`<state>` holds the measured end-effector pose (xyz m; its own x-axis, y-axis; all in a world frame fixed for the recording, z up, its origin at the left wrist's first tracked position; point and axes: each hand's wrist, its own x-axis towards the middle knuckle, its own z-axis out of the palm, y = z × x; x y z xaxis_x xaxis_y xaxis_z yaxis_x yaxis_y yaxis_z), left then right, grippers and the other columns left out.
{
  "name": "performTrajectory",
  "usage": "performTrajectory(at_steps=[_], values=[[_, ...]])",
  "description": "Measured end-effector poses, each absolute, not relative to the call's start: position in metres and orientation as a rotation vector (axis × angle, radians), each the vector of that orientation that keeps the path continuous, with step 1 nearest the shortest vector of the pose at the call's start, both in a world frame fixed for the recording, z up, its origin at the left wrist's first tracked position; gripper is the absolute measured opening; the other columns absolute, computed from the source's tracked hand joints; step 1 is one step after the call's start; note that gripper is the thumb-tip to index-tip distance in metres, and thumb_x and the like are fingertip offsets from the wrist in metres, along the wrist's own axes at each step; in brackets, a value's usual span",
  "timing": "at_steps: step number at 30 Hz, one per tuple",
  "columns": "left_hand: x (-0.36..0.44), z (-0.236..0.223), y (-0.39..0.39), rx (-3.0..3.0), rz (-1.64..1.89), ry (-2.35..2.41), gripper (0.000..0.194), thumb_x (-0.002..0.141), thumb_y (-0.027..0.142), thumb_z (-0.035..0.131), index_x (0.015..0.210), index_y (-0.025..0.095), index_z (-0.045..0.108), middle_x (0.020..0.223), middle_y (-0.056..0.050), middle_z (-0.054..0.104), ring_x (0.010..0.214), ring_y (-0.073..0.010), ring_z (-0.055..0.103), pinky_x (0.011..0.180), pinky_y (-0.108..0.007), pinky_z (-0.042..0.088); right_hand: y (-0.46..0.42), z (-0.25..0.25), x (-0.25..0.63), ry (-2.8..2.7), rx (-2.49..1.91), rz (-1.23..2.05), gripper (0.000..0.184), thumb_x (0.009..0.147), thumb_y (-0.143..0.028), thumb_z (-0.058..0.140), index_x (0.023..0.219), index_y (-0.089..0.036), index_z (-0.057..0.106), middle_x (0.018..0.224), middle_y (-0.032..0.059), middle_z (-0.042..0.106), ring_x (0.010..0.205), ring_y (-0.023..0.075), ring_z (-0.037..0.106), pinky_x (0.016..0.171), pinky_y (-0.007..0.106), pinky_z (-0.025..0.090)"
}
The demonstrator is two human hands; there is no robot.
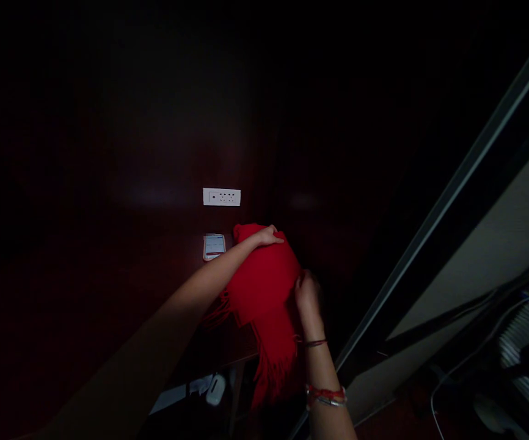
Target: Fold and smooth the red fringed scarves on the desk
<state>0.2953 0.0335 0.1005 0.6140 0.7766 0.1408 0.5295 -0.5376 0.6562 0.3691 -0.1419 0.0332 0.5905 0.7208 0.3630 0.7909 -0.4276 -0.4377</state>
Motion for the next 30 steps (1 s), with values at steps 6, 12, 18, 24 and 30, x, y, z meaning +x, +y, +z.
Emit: performTrajectory(at_steps=[6, 12, 18, 24, 30], values=[[0.292, 0.119, 0.039, 2.389, 0.133, 0.988, 0.059, 0.054, 0.041, 0.06, 0.106, 0.013, 0.05, 0.106, -0.009, 0.054, 0.087, -0.0214, 0.053, 0.07, -0.026, 0.042, -0.129, 0.039, 0.374, -1.2, -2.366, 0.098, 0.04, 0.078, -0.035, 0.038, 0.11, -0.011, 0.041, 0.089, 0.0144, 0.059, 0.081, 0.0212, 0.057, 0.059, 0.026, 0.04], [0.302, 0.134, 0.026, 2.45, -0.125, 1.025, 0.051, 0.048, 0.032, 0.064, 0.094, 0.011, 0.059, 0.095, -0.009, 0.06, 0.088, -0.0258, 0.053, 0.071, -0.03, 0.042, -0.119, 0.036, 0.387, -1.275, -2.366, 0.265, 0.035, 0.075, -0.035, 0.045, 0.1, -0.011, 0.051, 0.093, 0.0147, 0.059, 0.087, 0.0196, 0.056, 0.062, 0.023, 0.042], [0.294, 0.144, 0.02, 2.332, -0.168, 0.913, 0.038, 0.041, 0.026, 0.067, 0.076, 0.012, 0.065, 0.073, -0.007, 0.063, 0.071, -0.0239, 0.057, 0.061, -0.033, 0.045, -0.12, 0.035, 0.388, -1.289, -2.316, 0.195, 0.035, 0.072, -0.034, 0.051, 0.099, -0.013, 0.052, 0.094, 0.0123, 0.06, 0.084, 0.0178, 0.057, 0.062, 0.021, 0.041], [0.271, 0.167, 0.002, 2.3, 0.004, 0.634, 0.027, 0.037, 0.009, 0.064, 0.063, 0.016, 0.066, 0.062, -0.003, 0.063, 0.061, -0.0187, 0.055, 0.055, -0.028, 0.044, -0.131, 0.053, 0.381, -1.395, -2.143, 0.192, 0.044, 0.068, -0.031, 0.055, 0.11, -0.019, 0.045, 0.095, 0.0073, 0.059, 0.082, 0.0164, 0.055, 0.064, 0.023, 0.04], [0.203, 0.208, -0.02, 2.413, 0.284, 0.546, 0.04, 0.043, 0.009, 0.063, 0.083, 0.017, 0.064, 0.072, 0.001, 0.061, 0.069, -0.0153, 0.054, 0.061, -0.021, 0.042, -0.15, 0.107, 0.354, -1.555, -2.127, -0.088, 0.064, 0.058, -0.037, 0.063, 0.117, -0.025, 0.04, 0.112, 0.0097, 0.048, 0.101, 0.0268, 0.042, 0.078, 0.038, 0.034]])
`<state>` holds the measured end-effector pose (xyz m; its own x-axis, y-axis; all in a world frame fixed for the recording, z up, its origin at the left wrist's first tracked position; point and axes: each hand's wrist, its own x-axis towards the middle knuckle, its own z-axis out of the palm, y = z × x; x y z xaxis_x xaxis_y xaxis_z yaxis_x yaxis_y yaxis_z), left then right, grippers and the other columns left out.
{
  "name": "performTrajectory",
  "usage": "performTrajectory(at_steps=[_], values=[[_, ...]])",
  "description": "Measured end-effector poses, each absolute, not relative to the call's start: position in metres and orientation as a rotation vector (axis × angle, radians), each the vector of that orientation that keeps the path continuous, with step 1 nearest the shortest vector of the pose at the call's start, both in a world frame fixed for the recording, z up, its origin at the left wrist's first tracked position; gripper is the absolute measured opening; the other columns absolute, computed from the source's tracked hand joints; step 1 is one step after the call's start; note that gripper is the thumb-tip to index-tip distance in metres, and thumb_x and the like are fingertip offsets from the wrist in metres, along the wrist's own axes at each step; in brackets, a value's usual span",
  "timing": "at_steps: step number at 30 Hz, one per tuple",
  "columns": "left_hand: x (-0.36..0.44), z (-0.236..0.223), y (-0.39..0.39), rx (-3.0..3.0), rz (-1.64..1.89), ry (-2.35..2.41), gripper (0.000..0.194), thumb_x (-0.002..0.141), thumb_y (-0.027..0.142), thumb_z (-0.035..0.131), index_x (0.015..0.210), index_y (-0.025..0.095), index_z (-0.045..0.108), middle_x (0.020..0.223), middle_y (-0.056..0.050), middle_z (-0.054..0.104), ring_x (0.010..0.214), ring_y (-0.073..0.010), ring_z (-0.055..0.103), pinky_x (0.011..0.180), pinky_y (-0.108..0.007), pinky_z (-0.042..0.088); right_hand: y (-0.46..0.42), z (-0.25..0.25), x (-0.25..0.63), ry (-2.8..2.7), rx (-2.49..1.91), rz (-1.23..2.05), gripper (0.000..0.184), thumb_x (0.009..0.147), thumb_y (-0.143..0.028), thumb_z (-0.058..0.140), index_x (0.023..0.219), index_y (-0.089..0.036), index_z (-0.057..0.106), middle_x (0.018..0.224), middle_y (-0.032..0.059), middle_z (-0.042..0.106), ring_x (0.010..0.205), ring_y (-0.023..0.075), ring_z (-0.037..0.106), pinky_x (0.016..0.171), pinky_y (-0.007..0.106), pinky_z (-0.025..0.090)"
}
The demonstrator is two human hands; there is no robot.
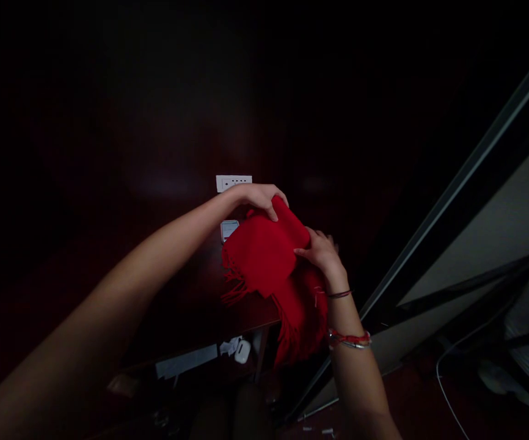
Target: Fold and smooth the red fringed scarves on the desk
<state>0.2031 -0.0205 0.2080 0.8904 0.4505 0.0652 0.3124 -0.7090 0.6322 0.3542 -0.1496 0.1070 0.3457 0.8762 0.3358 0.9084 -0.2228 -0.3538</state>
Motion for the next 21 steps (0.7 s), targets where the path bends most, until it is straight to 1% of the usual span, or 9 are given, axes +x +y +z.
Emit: performTrajectory(at_steps=[1, 3, 5, 8, 11, 14, 18, 19, 21], values=[[0.188, 0.214, -0.018, 2.394, 0.348, 0.579, 0.038, 0.045, 0.011, 0.063, 0.083, 0.017, 0.064, 0.072, 0.001, 0.06, 0.071, -0.0151, 0.054, 0.063, -0.02, 0.041, -0.15, 0.119, 0.349, -1.617, -2.05, -0.067, 0.066, 0.057, -0.037, 0.063, 0.118, -0.025, 0.039, 0.113, 0.009, 0.048, 0.101, 0.0263, 0.042, 0.079, 0.038, 0.034], [0.157, 0.224, -0.009, 2.338, 0.522, 0.651, 0.032, 0.051, 0.014, 0.061, 0.082, 0.016, 0.063, 0.073, 0.002, 0.058, 0.077, -0.015, 0.054, 0.067, -0.02, 0.041, -0.148, 0.143, 0.338, -1.766, -1.822, 0.071, 0.068, 0.056, -0.034, 0.064, 0.118, -0.023, 0.038, 0.11, 0.007, 0.05, 0.095, 0.0215, 0.047, 0.078, 0.034, 0.037], [0.125, 0.231, 0.001, 2.289, 0.712, 0.735, 0.027, 0.057, 0.018, 0.057, 0.084, 0.015, 0.062, 0.076, 0.003, 0.056, 0.084, -0.0155, 0.053, 0.072, -0.022, 0.039, -0.142, 0.166, 0.326, -1.877, -1.594, 0.214, 0.065, 0.055, -0.03, 0.065, 0.115, -0.021, 0.042, 0.104, 0.0048, 0.054, 0.087, 0.0171, 0.051, 0.074, 0.03, 0.04], [0.08, 0.243, 0.01, 2.247, 0.895, 0.867, 0.025, 0.064, 0.021, 0.052, 0.087, 0.014, 0.059, 0.078, 0.003, 0.053, 0.09, -0.0164, 0.051, 0.077, -0.026, 0.038, -0.131, 0.193, 0.301, -1.985, -1.415, 0.401, 0.046, 0.055, -0.024, 0.065, 0.099, -0.017, 0.055, 0.09, 0.0022, 0.06, 0.073, 0.0141, 0.054, 0.064, 0.027, 0.045], [0.041, 0.256, 0.003, 2.234, 0.937, 0.941, 0.025, 0.067, 0.023, 0.049, 0.089, 0.015, 0.057, 0.08, 0.004, 0.051, 0.093, -0.0174, 0.049, 0.079, -0.029, 0.037, -0.12, 0.21, 0.271, -2.034, -1.348, 0.501, 0.03, 0.056, -0.019, 0.064, 0.086, -0.014, 0.06, 0.076, 0.0006, 0.062, 0.064, 0.0127, 0.055, 0.058, 0.026, 0.046], [0.007, 0.269, -0.012, 2.22, 0.932, 1.019, 0.026, 0.071, 0.023, 0.045, 0.092, 0.014, 0.055, 0.08, 0.004, 0.051, 0.097, -0.0191, 0.047, 0.08, -0.031, 0.035, -0.105, 0.221, 0.239, -2.042, -1.307, 0.465, 0.031, 0.058, -0.018, 0.062, 0.088, -0.012, 0.059, 0.075, 0.0015, 0.061, 0.063, 0.0122, 0.054, 0.058, 0.026, 0.046], [-0.034, 0.277, -0.033, 2.212, 0.889, 1.15, 0.031, 0.078, 0.022, 0.03, 0.094, 0.007, 0.052, 0.078, 0.004, 0.052, 0.098, -0.0204, 0.043, 0.081, -0.034, 0.032, -0.079, 0.232, 0.197, -2.121, -1.324, 0.316, 0.032, 0.059, -0.018, 0.061, 0.09, -0.009, 0.058, 0.08, 0.0043, 0.06, 0.07, 0.0134, 0.054, 0.065, 0.028, 0.044], [-0.043, 0.277, -0.037, 2.205, 0.898, 1.18, 0.032, 0.078, 0.022, 0.029, 0.094, 0.006, 0.052, 0.078, 0.004, 0.051, 0.099, -0.0206, 0.043, 0.08, -0.035, 0.031, -0.073, 0.235, 0.186, -2.153, -1.334, 0.274, 0.032, 0.059, -0.018, 0.062, 0.089, -0.009, 0.058, 0.081, 0.0046, 0.06, 0.072, 0.0139, 0.053, 0.067, 0.028, 0.043], [-0.062, 0.275, -0.041, 2.193, 0.927, 1.225, 0.03, 0.077, 0.023, 0.034, 0.094, 0.005, 0.051, 0.078, 0.003, 0.051, 0.098, -0.0212, 0.043, 0.08, -0.035, 0.032, -0.062, 0.24, 0.164, -2.209, -1.366, 0.193, 0.033, 0.058, -0.018, 0.062, 0.089, -0.008, 0.058, 0.082, 0.0051, 0.059, 0.075, 0.015, 0.053, 0.069, 0.028, 0.042]])
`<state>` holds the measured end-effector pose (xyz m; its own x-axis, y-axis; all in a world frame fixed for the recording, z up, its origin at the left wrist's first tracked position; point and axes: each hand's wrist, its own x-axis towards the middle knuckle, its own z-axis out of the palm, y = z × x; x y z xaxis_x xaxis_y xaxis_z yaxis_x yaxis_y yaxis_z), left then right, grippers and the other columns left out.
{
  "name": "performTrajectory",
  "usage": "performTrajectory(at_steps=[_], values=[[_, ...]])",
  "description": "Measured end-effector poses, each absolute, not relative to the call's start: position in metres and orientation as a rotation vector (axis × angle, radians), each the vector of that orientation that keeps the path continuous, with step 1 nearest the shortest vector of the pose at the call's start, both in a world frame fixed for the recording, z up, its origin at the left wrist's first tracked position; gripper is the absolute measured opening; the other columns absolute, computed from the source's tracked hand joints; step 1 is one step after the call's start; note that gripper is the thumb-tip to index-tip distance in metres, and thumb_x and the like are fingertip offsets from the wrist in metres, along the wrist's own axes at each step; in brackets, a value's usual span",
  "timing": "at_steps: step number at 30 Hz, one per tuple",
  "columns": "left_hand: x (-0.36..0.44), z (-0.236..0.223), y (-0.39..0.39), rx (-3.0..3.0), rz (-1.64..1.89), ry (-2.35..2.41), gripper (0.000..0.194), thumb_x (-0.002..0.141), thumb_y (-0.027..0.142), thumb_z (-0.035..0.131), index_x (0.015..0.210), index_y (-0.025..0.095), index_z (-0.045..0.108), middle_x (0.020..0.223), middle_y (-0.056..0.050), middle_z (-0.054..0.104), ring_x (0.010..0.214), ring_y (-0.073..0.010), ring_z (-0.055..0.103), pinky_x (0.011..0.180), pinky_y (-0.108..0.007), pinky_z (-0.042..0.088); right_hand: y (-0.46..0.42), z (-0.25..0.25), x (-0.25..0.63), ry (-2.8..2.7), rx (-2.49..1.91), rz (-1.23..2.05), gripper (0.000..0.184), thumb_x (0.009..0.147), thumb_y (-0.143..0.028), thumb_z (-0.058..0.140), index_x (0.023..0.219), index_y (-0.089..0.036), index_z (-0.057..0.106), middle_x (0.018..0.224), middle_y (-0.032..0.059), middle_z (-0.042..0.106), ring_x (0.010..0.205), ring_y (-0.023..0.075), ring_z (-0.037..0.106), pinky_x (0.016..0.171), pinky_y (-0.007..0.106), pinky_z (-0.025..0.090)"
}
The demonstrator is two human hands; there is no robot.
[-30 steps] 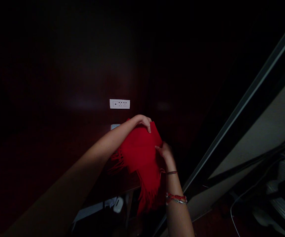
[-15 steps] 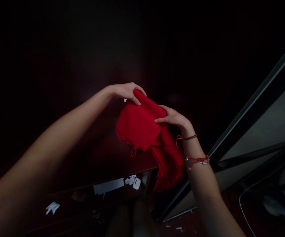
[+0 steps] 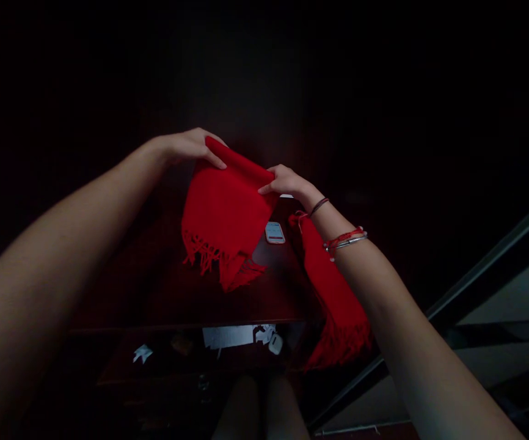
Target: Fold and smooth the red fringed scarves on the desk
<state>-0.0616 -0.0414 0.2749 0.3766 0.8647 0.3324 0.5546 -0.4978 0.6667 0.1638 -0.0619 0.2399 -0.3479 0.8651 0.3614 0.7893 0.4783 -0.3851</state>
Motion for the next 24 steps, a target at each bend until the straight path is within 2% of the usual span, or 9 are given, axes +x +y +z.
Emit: performTrajectory(at_steps=[5, 12, 16, 19, 22, 24], values=[[-0.095, 0.267, -0.042, 2.153, 1.084, 1.285, 0.033, 0.065, 0.019, 0.055, 0.095, 0.008, 0.052, 0.079, 0.0, 0.055, 0.093, -0.0209, 0.048, 0.08, -0.036, 0.035, -0.044, 0.248, 0.123, -2.254, -1.342, -0.031, 0.033, 0.058, -0.018, 0.063, 0.088, -0.008, 0.057, 0.08, 0.0061, 0.058, 0.077, 0.0165, 0.053, 0.071, 0.029, 0.04], [-0.093, 0.257, -0.024, 2.123, 1.335, 1.199, 0.038, 0.056, 0.015, 0.062, 0.093, 0.012, 0.055, 0.079, -0.003, 0.056, 0.083, -0.0187, 0.052, 0.077, -0.037, 0.039, -0.036, 0.257, 0.124, -2.211, -1.326, -0.141, 0.033, 0.058, -0.022, 0.062, 0.086, -0.005, 0.056, 0.077, 0.0064, 0.056, 0.079, 0.0171, 0.052, 0.074, 0.029, 0.039], [-0.062, 0.259, -0.001, 2.177, 1.383, 1.056, 0.046, 0.052, 0.012, 0.063, 0.097, 0.01, 0.053, 0.084, -0.004, 0.056, 0.08, -0.0175, 0.052, 0.076, -0.036, 0.04, -0.046, 0.271, 0.15, -2.101, -1.418, -0.334, 0.025, 0.07, -0.021, 0.048, 0.086, -0.002, 0.054, 0.084, 0.0084, 0.053, 0.086, 0.016, 0.05, 0.077, 0.027, 0.035], [-0.03, 0.27, 0.014, 2.282, 1.448, 0.927, 0.045, 0.053, 0.011, 0.06, 0.097, 0.01, 0.052, 0.089, -0.003, 0.055, 0.084, -0.0172, 0.05, 0.078, -0.032, 0.038, -0.066, 0.283, 0.17, -1.961, -1.454, -0.565, 0.02, 0.071, -0.016, 0.046, 0.087, -0.006, 0.051, 0.086, 0.0085, 0.052, 0.089, 0.0195, 0.048, 0.077, 0.032, 0.035], [-0.003, 0.283, 0.018, 2.498, 1.484, 0.787, 0.045, 0.056, 0.01, 0.055, 0.101, 0.014, 0.051, 0.094, -0.001, 0.053, 0.09, -0.0173, 0.047, 0.083, -0.032, 0.032, -0.091, 0.289, 0.181, -1.871, -1.393, -0.816, 0.02, 0.072, -0.014, 0.043, 0.091, -0.01, 0.049, 0.088, 0.0084, 0.051, 0.089, 0.0217, 0.047, 0.073, 0.036, 0.036], [0.006, 0.284, 0.017, 2.674, 1.432, 0.779, 0.041, 0.059, 0.01, 0.051, 0.1, 0.018, 0.052, 0.096, 0.0, 0.053, 0.095, -0.0184, 0.044, 0.089, -0.035, 0.024, -0.105, 0.282, 0.18, -1.864, -1.346, -0.932, 0.02, 0.075, -0.015, 0.039, 0.093, -0.011, 0.048, 0.089, 0.0092, 0.051, 0.089, 0.0221, 0.047, 0.071, 0.035, 0.037]])
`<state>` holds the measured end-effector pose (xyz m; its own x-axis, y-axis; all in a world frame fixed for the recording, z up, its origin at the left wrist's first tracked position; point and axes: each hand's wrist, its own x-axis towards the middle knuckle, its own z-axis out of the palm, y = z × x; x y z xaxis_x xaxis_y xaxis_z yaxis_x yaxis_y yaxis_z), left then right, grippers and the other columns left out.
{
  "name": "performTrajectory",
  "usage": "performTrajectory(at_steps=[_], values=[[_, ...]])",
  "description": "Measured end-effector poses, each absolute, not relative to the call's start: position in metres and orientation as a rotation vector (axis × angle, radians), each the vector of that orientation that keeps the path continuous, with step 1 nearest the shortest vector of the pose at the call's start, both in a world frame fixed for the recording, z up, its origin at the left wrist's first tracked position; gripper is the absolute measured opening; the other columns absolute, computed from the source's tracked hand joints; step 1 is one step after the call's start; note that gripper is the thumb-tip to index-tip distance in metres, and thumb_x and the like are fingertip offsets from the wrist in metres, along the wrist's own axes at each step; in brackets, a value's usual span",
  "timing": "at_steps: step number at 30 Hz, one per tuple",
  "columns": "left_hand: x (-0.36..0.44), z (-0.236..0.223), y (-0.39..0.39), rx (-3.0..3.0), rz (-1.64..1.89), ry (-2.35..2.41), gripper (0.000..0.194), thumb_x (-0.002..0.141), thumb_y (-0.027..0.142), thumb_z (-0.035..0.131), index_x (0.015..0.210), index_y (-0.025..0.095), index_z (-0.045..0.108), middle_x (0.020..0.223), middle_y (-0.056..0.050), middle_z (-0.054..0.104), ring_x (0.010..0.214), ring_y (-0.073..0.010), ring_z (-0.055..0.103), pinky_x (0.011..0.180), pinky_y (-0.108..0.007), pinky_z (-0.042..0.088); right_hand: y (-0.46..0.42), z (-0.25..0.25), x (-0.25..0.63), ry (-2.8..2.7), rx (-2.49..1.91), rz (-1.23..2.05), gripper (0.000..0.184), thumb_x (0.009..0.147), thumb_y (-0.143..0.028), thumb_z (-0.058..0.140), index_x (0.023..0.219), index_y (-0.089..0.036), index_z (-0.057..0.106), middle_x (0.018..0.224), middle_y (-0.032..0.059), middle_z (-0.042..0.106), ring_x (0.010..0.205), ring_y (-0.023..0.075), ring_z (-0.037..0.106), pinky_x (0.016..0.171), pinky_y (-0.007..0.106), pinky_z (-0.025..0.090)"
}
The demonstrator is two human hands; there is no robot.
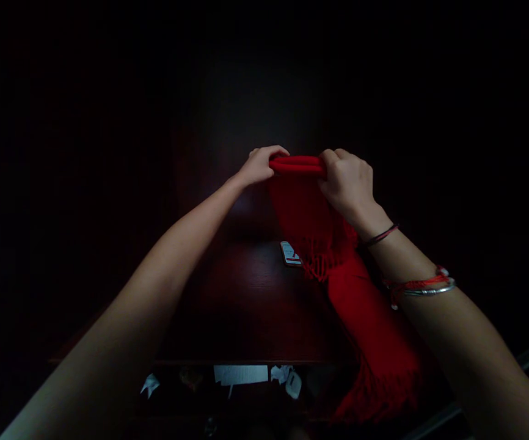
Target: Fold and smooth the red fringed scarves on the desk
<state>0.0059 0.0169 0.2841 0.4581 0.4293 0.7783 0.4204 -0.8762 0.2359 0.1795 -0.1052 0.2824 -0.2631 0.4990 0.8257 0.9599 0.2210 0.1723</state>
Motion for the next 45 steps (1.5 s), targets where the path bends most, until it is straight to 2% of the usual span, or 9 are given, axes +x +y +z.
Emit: performTrajectory(at_steps=[6, 11, 14, 18, 23, 28, 31, 35, 45], values=[[-0.041, 0.193, 0.023, 2.935, 0.999, 1.133, 0.029, 0.064, 0.012, 0.046, 0.087, 0.026, 0.058, 0.097, -0.001, 0.053, 0.101, -0.0214, 0.036, 0.091, -0.043, 0.001, -0.109, 0.18, 0.118, -2.206, -1.341, -0.56, 0.031, 0.074, -0.02, 0.043, 0.105, -0.017, 0.044, 0.094, 0.0104, 0.054, 0.084, 0.0201, 0.051, 0.068, 0.029, 0.038], [-0.137, 0.063, 0.017, 2.683, 0.672, 1.508, 0.025, 0.065, 0.017, 0.045, 0.08, 0.029, 0.061, 0.101, -0.002, 0.053, 0.101, -0.0231, 0.037, 0.087, -0.039, 0.017, -0.092, 0.062, 0.05, -2.47, -1.15, 0.261, 0.051, 0.07, -0.027, 0.054, 0.117, -0.018, 0.037, 0.095, 0.0074, 0.058, 0.083, 0.0166, 0.055, 0.07, 0.026, 0.041], [-0.179, 0.023, 0.012, 2.355, 0.735, 1.839, 0.03, 0.066, 0.02, 0.046, 0.092, 0.028, 0.059, 0.114, -0.003, 0.045, 0.105, -0.0241, 0.035, 0.084, -0.035, 0.027, -0.076, 0.033, 0.046, -2.481, -1.009, 0.493, 0.044, 0.072, -0.035, 0.05, 0.111, -0.015, 0.045, 0.098, 0.0071, 0.058, 0.088, 0.0145, 0.054, 0.075, 0.024, 0.04], [-0.196, 0.022, 0.012, 1.901, 0.761, 1.995, 0.042, 0.072, 0.02, 0.039, 0.114, 0.021, 0.043, 0.111, -0.005, 0.049, 0.099, -0.0171, 0.045, 0.078, -0.026, 0.036, -0.048, 0.038, 0.085, -2.412, -1.239, 0.323, 0.033, 0.079, -0.032, 0.041, 0.106, -0.016, 0.05, 0.105, 0.0085, 0.055, 0.097, 0.0155, 0.049, 0.082, 0.024, 0.035], [-0.183, 0.031, 0.003, 1.648, 0.489, 2.02, 0.059, 0.074, 0.044, 0.039, 0.124, 0.016, 0.028, 0.104, -0.011, 0.056, 0.077, -0.0183, 0.058, 0.06, -0.027, 0.044, -0.025, 0.026, 0.137, -2.166, -1.94, 0.14, 0.049, 0.076, -0.044, 0.041, 0.116, -0.016, 0.039, 0.115, 0.0146, 0.044, 0.105, 0.0256, 0.04, 0.08, 0.037, 0.035], [-0.167, 0.019, -0.014, 1.705, 0.302, 2.134, 0.075, 0.066, 0.042, 0.053, 0.128, 0.015, 0.021, 0.124, -0.016, 0.037, 0.107, -0.0248, 0.042, 0.079, -0.028, 0.039, -0.024, 0.001, 0.15, -2.198, -2.113, 0.212, 0.042, 0.076, -0.042, 0.041, 0.112, -0.021, 0.043, 0.116, 0.0115, 0.041, 0.104, 0.0262, 0.039, 0.078, 0.039, 0.034], [-0.155, 0.007, -0.022, 1.719, 0.351, 2.243, 0.064, 0.074, 0.044, 0.041, 0.129, 0.019, 0.019, 0.13, -0.016, 0.025, 0.114, -0.03, 0.032, 0.086, -0.039, 0.033, -0.029, -0.005, 0.146, -2.195, -2.081, 0.167, 0.037, 0.078, -0.037, 0.037, 0.111, -0.022, 0.045, 0.115, 0.0105, 0.041, 0.103, 0.0252, 0.039, 0.078, 0.038, 0.034], [-0.147, -0.016, -0.032, 1.96, 0.519, 2.255, 0.052, 0.081, 0.046, 0.021, 0.129, 0.026, 0.018, 0.137, -0.006, 0.008, 0.122, -0.0274, 0.012, 0.09, -0.044, 0.026, -0.035, -0.014, 0.143, -2.145, -2.04, 0.047, 0.038, 0.081, -0.036, 0.03, 0.113, -0.02, 0.043, 0.115, 0.012, 0.041, 0.105, 0.0247, 0.036, 0.082, 0.04, 0.029], [-0.167, -0.027, -0.002, 2.088, 0.328, 2.104, 0.053, 0.08, 0.051, 0.014, 0.128, 0.03, 0.016, 0.136, 0.0, 0.013, 0.123, -0.0219, 0.01, 0.094, -0.048, 0.017, -0.02, -0.021, 0.153, -2.159, -2.002, 0.006, 0.043, 0.081, -0.039, 0.027, 0.115, -0.017, 0.041, 0.12, 0.0123, 0.038, 0.11, 0.0232, 0.032, 0.089, 0.042, 0.019]])
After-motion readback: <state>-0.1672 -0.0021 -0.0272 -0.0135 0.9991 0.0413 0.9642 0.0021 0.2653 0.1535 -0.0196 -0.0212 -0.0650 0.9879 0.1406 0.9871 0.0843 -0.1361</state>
